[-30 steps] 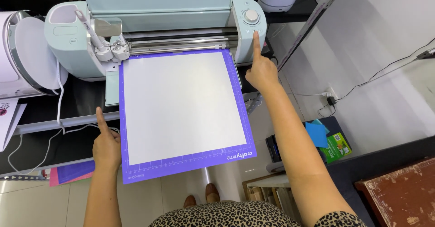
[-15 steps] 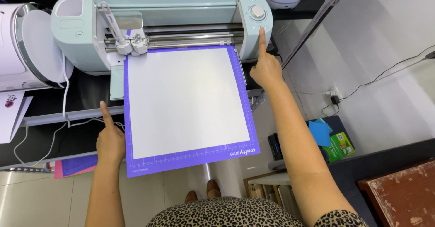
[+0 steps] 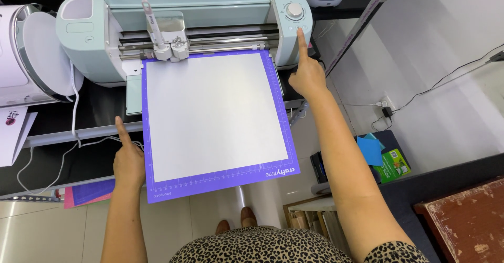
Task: Loading a cutting machine and folding paper into envelopes
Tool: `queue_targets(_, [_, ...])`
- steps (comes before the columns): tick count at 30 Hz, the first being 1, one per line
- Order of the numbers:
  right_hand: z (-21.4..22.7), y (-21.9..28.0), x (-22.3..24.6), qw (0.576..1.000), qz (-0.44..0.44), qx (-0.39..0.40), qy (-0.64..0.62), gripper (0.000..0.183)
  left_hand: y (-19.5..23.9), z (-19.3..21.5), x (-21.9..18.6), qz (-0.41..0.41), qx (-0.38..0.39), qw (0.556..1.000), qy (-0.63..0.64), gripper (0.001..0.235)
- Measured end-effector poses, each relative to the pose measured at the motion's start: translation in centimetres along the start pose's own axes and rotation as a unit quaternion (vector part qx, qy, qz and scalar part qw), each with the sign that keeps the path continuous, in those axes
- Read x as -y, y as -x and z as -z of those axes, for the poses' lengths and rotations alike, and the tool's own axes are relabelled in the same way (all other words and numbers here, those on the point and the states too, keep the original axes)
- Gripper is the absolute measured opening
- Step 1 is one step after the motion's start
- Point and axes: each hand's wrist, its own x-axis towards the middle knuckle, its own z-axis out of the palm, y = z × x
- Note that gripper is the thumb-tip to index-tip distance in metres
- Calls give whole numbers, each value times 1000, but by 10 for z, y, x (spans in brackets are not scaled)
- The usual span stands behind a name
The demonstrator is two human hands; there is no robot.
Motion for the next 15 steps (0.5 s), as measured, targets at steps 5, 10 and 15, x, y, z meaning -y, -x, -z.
queue_targets(5, [-1, 0, 4, 1000, -19, 3, -7, 109, -4, -2, 5, 0, -11, 1000, -13, 96])
queue_targets(10, [-3, 0, 3, 1000, -18, 1, -16, 109, -6, -2, 9, 2, -14, 1000, -14, 96])
queue_targets(15, [-2, 1, 7, 999, -41, 5, -17, 109, -7, -4, 12, -7, -15, 1000, -7, 96])
